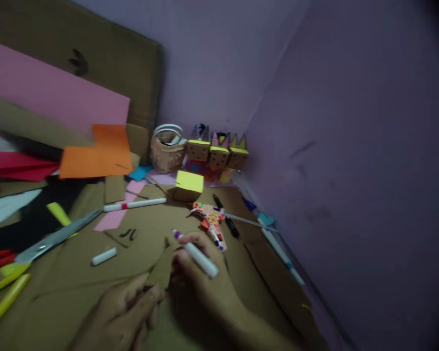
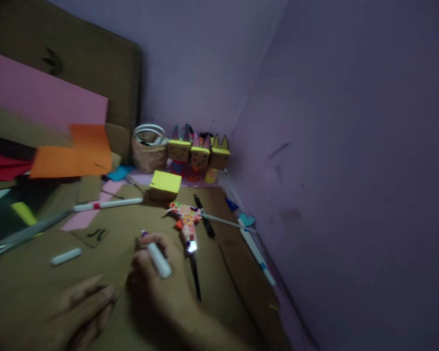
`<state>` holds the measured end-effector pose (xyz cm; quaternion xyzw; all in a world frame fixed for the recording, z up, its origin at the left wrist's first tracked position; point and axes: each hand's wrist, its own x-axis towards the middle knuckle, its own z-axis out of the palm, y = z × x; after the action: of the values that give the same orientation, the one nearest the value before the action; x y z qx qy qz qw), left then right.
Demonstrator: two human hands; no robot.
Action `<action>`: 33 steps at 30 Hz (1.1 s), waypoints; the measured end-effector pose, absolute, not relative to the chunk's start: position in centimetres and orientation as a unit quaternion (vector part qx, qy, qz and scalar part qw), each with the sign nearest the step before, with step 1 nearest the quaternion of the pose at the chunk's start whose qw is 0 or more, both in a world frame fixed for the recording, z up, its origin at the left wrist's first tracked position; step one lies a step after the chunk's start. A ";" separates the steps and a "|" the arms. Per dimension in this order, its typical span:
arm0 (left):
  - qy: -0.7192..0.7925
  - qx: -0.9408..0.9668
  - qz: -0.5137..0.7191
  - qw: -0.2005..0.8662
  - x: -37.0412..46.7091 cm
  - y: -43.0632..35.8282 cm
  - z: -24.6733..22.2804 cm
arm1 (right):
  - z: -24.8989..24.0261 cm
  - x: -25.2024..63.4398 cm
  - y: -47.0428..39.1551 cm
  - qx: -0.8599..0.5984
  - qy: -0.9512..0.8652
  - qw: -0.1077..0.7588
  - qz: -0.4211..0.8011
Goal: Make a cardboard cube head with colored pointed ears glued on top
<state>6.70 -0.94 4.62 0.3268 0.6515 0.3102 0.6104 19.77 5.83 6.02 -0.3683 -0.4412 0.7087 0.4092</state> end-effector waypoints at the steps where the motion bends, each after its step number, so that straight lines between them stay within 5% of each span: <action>1: 0.656 0.320 0.312 0.608 6.7 -0.8 4.8 | 6.1 20.0 6.0 -0.376 -0.440 0.430 0.693; 6: 0.657 0.304 0.313 0.614 6.9 -0.1 5.5 | 5.7 21.5 6.7 -0.394 -0.471 0.513 0.600; 33: 0.628 0.320 0.337 0.624 6.5 -0.5 5.8 | 6.0 21.7 4.4 -0.305 -0.735 0.480 0.369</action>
<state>6.51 -0.54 5.75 0.3201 0.6284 0.3372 0.6237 21.74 4.36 6.05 -0.3045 -0.7352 0.3687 0.4804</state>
